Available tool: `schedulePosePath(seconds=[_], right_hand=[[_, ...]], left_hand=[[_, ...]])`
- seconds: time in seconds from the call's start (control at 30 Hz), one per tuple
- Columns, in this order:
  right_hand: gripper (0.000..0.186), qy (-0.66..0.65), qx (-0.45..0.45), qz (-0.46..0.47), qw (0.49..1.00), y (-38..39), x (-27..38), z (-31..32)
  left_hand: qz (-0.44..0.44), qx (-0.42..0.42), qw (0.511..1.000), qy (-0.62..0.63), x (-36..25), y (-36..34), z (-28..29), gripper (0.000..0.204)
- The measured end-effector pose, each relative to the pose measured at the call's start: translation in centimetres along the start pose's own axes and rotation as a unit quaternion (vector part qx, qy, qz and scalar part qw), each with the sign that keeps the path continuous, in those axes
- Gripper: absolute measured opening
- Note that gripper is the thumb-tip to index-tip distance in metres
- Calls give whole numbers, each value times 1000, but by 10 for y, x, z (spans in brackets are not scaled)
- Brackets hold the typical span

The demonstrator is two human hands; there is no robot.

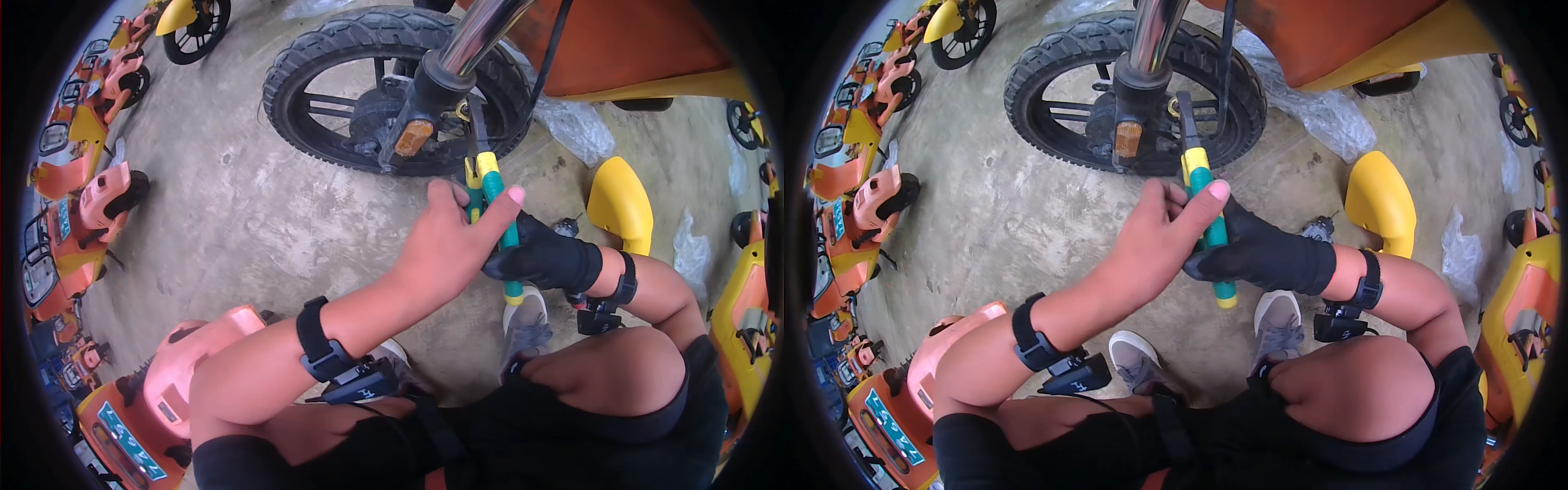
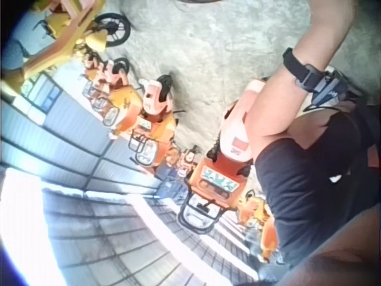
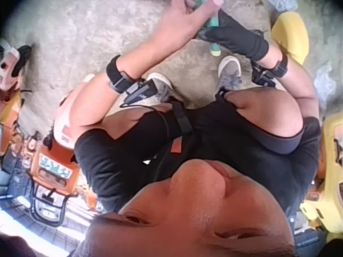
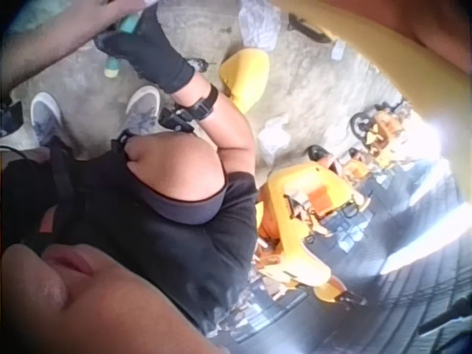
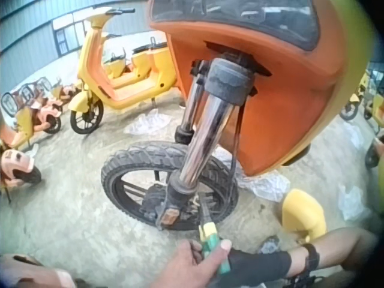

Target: The person works on the front wheel assembly of a yellow scooter using pliers and a power drill, manipulating a cable and a small component near the brake or axle.

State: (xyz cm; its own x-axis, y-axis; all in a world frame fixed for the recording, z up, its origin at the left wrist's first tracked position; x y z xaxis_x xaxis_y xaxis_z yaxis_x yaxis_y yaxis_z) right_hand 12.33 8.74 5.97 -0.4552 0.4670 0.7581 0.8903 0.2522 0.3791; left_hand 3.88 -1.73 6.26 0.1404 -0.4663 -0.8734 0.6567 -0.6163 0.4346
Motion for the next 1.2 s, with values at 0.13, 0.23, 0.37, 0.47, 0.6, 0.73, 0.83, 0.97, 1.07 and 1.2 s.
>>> schedulePosePath(seconds=[0.13, 0.23, 0.37, 0.47, 0.6, 0.73, 0.83, 0.97, 1.07, 1.2], right_hand=[[76, 62, -11, -80, 995, -2, -1, -6], [70, 74, -40, -31, 996, -5, -6, -12], [66, 91, -57, 29, 994, -7, 6, -23], [58, 100, -56, -7, 993, -5, 9, -24], [45, 92, -33, -9, 995, -1, 18, -30], [41, 9, -35, -35, 999, 5, 33, -37], [41, 93, -55, -28, 994, 3, 23, -28], [43, 75, -14, -41, 996, 0, 15, -24], [49, 93, -19, -17, 995, -2, 8, -18], [66, 114, -28, -4, 993, 1, 3, -19]], left_hand=[[-16, -3, 999, -45, -5, -6, 11, 71], [-7, 61, 998, -17, -10, -16, 15, 72], [56, 140, 988, 30, -13, -19, 14, 66], [56, 109, 992, 25, -13, -18, 12, 59], [72, 92, 993, 13, -28, -10, 12, 52], [139, 166, 966, 138, -43, -4, 10, 47], [127, 143, 971, 143, -39, -2, 6, 47], [88, 55, 990, 100, -19, -1, 6, 47], [57, 64, 990, 110, -15, -2, 3, 47], [82, 68, 976, 189, -23, 4, -1, 38]])
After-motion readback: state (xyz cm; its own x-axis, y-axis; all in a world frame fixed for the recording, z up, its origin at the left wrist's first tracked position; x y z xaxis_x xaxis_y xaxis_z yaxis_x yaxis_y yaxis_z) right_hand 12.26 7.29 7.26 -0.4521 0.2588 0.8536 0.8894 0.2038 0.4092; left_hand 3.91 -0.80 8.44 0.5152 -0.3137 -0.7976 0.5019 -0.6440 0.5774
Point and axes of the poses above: each hand's wrist, its own y-axis away from the middle knuckle, its own z-axis out of the back of the hand, x = y × z, the point moved 4 cm from there along -y, towards the middle knuckle
